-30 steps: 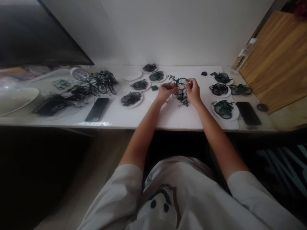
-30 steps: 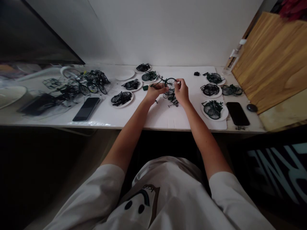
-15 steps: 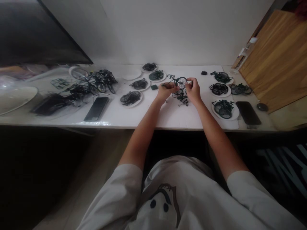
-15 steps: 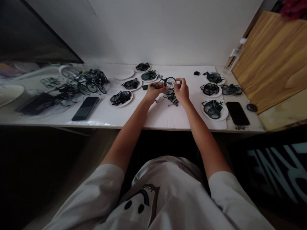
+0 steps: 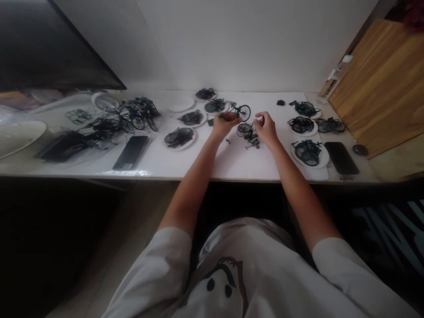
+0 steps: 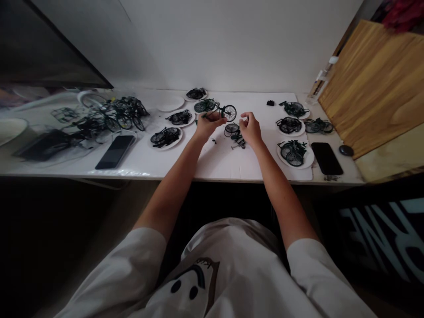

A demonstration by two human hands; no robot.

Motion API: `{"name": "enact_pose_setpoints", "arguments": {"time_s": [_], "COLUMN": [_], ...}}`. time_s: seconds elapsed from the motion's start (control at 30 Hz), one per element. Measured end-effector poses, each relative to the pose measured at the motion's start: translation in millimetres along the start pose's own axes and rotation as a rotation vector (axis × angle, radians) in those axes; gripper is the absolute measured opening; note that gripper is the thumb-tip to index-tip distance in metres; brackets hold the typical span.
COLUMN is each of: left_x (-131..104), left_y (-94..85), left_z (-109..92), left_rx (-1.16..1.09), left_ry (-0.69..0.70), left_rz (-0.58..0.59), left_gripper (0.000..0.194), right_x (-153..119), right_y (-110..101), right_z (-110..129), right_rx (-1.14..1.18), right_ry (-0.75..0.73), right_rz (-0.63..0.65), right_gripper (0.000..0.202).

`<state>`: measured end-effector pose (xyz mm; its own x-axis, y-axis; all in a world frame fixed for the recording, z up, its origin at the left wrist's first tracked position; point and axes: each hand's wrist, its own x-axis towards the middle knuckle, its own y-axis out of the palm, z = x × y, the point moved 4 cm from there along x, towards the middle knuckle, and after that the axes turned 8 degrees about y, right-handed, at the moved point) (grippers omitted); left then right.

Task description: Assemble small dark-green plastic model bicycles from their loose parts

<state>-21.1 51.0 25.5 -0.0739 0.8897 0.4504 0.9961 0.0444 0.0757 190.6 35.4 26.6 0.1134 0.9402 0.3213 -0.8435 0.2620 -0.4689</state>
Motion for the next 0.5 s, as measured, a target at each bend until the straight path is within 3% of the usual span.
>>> {"name": "enact_pose_setpoints", "arguments": {"time_s": [0.1,0.27,0.4,0.5], "left_x": [6,10,1,-9], "left_y": [-4.8,-10.5,-20.7,-28.0], "left_z": [-10,-17,-16,-13], "left_rx": [0.014,0.034,0.058,0.061], "left_ry": [-0.023,-0.184,-0.181,-0.173], "left_rz": [-0.006,-0.015,-0.010,-0.019], "left_gripper": [0.024,0.024,0.029,0.034], "right_x": [-2,-1,1,2], "right_y": [-2,-4,-5,-5], "right_z": [2,-2,-11,-17], "right_rx": [-0.013,-0.013,-0.009,0.011], "right_ry": [-0.013,-0.023,-0.009,0.003], "right_rz": [0.012,-0.013,-0.019,-0.036], "right_gripper": [0.012,0.011,0.007,0.017]}}
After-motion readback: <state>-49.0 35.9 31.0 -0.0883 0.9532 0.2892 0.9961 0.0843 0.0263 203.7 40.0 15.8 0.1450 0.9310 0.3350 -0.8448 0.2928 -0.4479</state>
